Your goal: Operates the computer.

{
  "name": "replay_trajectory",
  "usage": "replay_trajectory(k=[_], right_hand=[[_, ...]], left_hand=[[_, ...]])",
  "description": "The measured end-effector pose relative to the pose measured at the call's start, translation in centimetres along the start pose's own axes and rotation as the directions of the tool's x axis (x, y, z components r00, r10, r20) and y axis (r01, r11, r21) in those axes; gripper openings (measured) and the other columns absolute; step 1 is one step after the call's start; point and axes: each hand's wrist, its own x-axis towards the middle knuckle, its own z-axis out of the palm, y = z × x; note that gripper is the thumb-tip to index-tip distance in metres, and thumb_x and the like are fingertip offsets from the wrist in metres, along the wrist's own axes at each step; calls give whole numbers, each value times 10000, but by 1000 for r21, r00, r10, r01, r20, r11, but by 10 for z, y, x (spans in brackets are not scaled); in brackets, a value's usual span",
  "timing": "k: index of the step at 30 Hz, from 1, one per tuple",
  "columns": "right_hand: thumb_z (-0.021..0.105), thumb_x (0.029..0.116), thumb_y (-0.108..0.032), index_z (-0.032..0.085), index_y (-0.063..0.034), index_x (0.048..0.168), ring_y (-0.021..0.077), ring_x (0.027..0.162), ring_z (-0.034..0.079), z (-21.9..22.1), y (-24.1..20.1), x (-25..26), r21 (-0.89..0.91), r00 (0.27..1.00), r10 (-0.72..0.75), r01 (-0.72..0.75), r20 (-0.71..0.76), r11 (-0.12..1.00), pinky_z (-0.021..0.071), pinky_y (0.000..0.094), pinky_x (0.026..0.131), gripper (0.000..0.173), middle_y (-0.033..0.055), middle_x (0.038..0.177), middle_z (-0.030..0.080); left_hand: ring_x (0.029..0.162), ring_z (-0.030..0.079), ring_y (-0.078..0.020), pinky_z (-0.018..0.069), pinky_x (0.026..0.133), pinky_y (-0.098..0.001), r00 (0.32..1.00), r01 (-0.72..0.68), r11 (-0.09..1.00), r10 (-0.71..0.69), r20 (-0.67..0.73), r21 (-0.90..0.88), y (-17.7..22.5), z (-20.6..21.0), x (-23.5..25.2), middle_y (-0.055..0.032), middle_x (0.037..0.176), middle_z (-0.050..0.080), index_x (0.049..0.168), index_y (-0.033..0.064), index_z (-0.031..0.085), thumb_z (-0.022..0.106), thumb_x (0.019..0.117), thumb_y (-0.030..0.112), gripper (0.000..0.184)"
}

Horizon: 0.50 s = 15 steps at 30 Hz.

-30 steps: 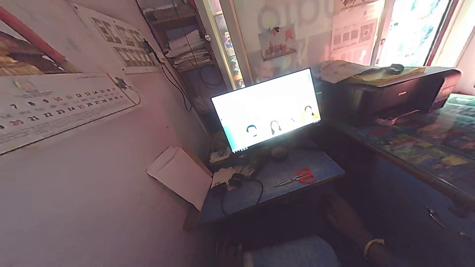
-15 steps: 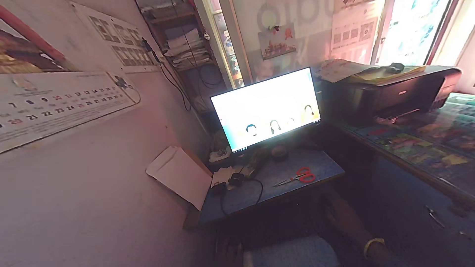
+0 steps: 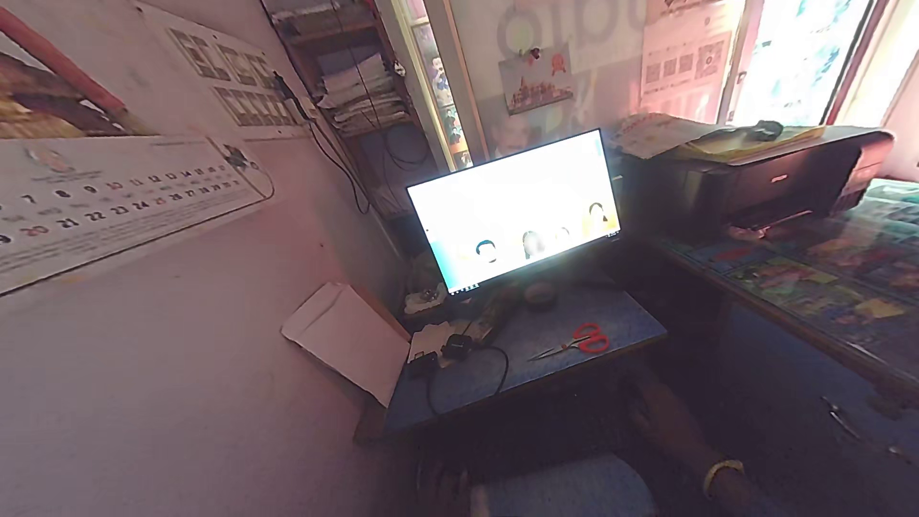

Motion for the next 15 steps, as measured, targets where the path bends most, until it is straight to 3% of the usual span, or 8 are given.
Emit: replay_trajectory(k=[15], right_hand=[[575, 978, -408, 494, -85, 1503, 350, 1433, 460, 1, 2, 1, -11, 1000, -11, 11, 4, 1000, 382, 502, 1180, 622, 179, 1538, 488]], left_hand=[[1307, 572, -399, 456, 1093, -540, 1000, -5, 1000, 5, 14, -18, -1, -1, 0, -218, 1433, 581, 1074, -15, 741, 574, 1021, 376, 428]])
